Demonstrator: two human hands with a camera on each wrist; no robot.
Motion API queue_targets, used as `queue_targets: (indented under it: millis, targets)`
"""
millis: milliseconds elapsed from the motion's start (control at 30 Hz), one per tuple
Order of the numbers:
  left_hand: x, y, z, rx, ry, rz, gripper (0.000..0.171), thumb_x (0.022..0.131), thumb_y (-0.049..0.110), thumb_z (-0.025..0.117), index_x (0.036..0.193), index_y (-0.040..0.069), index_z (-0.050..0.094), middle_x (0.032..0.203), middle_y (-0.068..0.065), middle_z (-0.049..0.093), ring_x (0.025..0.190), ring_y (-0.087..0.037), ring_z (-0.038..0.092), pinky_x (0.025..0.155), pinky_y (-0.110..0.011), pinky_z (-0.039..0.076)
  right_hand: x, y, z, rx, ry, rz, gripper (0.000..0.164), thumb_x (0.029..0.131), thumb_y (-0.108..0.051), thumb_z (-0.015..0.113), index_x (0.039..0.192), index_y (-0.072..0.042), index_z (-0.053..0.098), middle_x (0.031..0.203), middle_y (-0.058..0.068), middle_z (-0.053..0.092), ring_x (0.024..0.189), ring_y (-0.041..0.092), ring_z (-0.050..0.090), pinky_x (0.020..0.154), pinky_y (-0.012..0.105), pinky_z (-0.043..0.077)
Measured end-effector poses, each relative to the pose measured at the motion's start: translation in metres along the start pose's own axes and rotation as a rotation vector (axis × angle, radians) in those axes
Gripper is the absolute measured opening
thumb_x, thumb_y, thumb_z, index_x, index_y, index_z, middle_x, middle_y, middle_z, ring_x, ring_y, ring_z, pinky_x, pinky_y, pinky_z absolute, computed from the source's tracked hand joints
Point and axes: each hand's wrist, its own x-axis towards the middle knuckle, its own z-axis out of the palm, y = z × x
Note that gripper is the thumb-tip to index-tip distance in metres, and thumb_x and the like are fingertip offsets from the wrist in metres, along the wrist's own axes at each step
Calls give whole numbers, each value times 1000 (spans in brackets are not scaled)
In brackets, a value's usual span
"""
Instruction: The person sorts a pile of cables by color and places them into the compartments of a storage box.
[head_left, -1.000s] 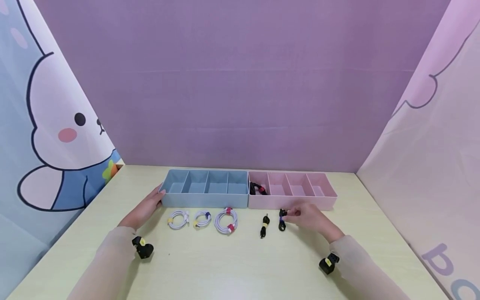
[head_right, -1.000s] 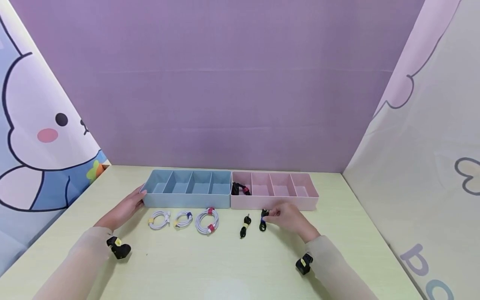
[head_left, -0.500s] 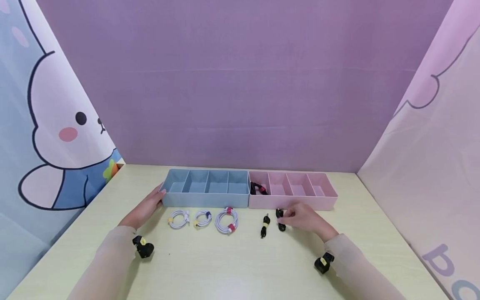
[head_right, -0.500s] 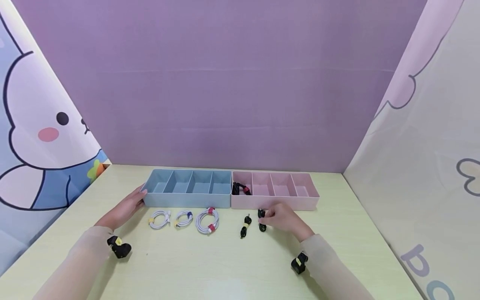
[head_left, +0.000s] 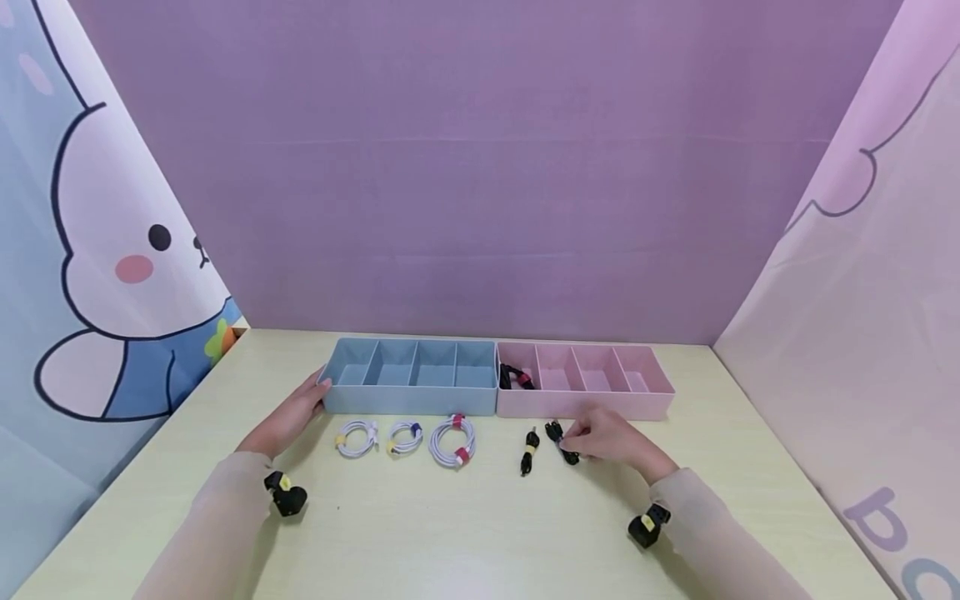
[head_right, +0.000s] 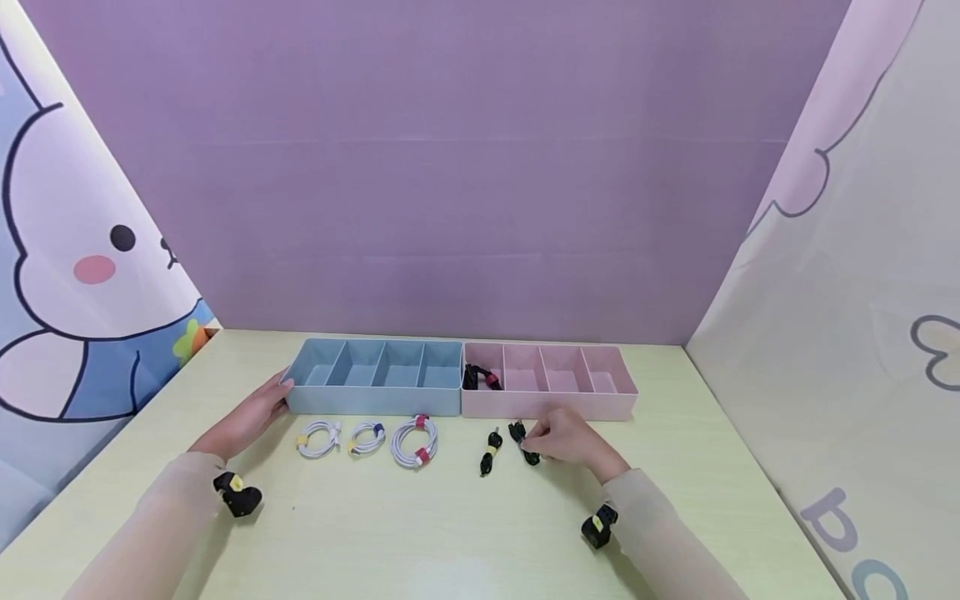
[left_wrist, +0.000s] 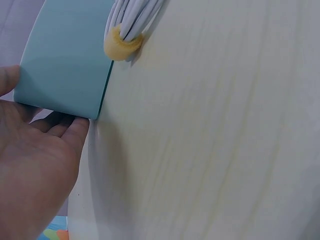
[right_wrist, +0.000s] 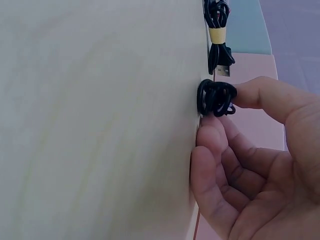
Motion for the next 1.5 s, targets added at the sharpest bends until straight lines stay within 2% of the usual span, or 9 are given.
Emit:
queue_targets:
  millis: [333,667,933,1100,1200,1500]
  targets:
    - [1,-1,0,3,3,-6,71,109,51,22,160,16,-12,166,-16,-11,151,-39,-2,121,-55,12,-2,-1,-1,19,17,-6,15,89,-20,76,88,-5,74,72,3,66,60,15,58,53,29,55]
    - [1,1,-1,1,-2,-16,72,108,54,23,160,19,-13,166,-15,-12,151,-39,-2,121,-55,12,-4,-11,-3,6,46,-76,17,89,-21,75,93,-4,77,74,2,68,58,10,55,50,23,48]
    - [0,1,0,-5,5,-5,70,109,51,22,160,18,-12,166,-15,-11,151,-39,-3,121,-55,12,-1,-16,-4,-34,93,-84,17,90,-24,75,94,-8,77,83,-2,70,70,12,58,59,25,52]
    - [-1,2,1,-2,5,-13,71,108,52,22,160,19,-13,166,-15,-11,151,-39,-3,121,-55,12,0,-21,-7,-26,112,-101,16,91,-24,74,95,-8,76,86,-2,70,72,13,59,60,26,53]
    - [-1,2,1,3,6,-15,70,108,52,22,160,19,-12,166,-15,-11,151,-39,-2,121,-56,12,0,-25,-9,-19,123,-83,17,92,-25,74,96,-9,76,88,-2,71,73,13,60,61,26,53]
    - [-3,3,2,7,8,-18,70,109,51,22,160,19,-13,166,-15,-12,151,-39,-3,121,-55,12,2,-35,-14,12,140,-80,25,94,-27,71,106,-5,76,101,3,73,80,14,62,68,29,55]
